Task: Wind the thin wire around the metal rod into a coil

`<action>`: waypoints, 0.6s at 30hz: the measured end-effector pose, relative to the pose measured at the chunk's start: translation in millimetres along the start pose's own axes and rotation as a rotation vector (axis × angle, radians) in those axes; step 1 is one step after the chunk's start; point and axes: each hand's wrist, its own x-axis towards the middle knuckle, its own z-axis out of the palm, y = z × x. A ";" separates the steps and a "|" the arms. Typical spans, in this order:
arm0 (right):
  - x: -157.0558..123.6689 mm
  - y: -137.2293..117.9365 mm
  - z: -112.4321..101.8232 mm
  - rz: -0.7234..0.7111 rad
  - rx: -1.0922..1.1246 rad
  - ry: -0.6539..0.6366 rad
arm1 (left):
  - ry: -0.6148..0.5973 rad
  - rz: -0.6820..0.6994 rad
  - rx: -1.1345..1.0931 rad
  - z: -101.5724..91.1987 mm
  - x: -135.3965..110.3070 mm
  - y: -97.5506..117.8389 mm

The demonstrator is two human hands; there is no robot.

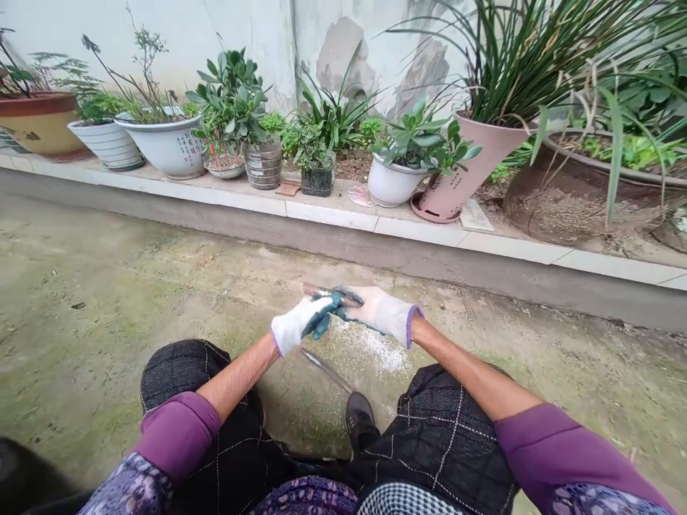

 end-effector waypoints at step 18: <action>14.0 -13.7 -4.8 0.071 -0.490 0.323 | 0.272 0.071 -0.214 6.4 -6.0 25.2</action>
